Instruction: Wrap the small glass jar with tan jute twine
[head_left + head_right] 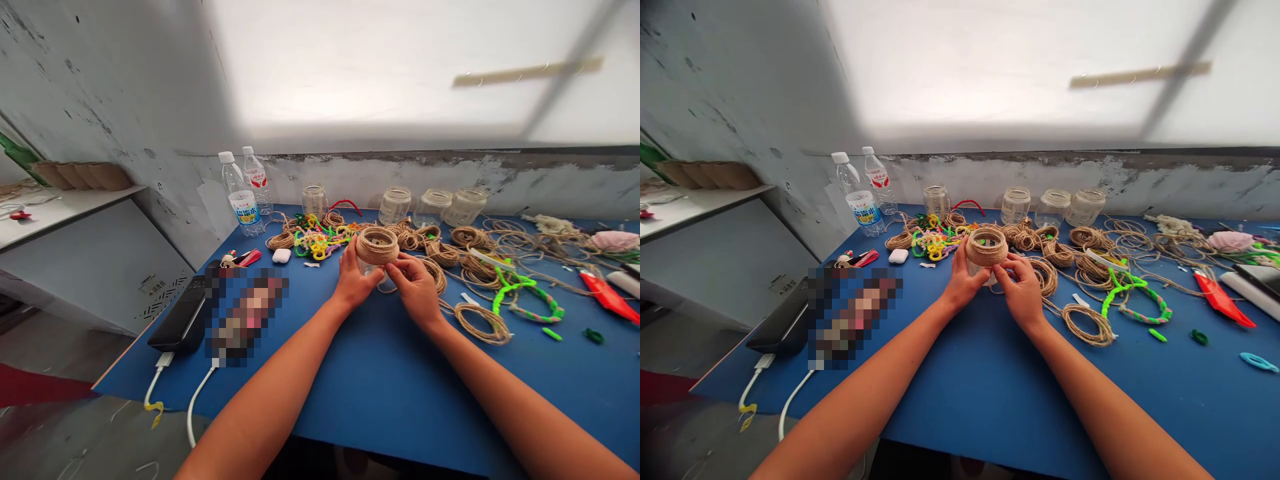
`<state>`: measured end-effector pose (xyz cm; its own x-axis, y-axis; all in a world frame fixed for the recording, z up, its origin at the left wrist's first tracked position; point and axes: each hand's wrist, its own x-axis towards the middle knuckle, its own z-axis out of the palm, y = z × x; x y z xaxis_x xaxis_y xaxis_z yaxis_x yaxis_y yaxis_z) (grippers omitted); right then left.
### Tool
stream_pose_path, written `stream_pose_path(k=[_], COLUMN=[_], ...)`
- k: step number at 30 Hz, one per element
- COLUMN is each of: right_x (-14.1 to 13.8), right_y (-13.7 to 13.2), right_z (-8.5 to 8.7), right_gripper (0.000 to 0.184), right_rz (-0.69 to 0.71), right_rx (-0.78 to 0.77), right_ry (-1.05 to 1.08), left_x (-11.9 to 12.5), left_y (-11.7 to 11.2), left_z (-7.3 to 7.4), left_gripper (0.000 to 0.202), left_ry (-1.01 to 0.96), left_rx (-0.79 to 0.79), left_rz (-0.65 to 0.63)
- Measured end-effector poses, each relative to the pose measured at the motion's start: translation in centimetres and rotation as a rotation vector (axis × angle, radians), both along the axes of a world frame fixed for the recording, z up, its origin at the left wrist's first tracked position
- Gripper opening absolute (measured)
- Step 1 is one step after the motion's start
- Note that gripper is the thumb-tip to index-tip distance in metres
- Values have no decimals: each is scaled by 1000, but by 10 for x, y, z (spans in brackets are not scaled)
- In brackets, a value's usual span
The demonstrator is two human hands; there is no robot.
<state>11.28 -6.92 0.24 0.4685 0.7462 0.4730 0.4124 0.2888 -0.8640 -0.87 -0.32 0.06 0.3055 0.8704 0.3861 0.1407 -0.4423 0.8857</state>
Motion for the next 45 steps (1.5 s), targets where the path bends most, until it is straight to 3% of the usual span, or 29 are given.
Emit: stream_pose_path(k=[8, 27, 45], right_x=[0, -1, -4], right_y=[-1, -2, -5], right_z=[1, 1, 5], right_gripper=[35, 31, 32], right_rz=[-69, -45, -19], right_rx=[-15, -6, -73], right_ry=[-34, -40, -17], left_x=[2, -1, -3], left_y=[-2, 2, 1], left_z=[-4, -2, 2], left_gripper=[72, 67, 62], left_ry=[114, 132, 125], left_rx=[291, 320, 251], left_rz=[-32, -36, -59])
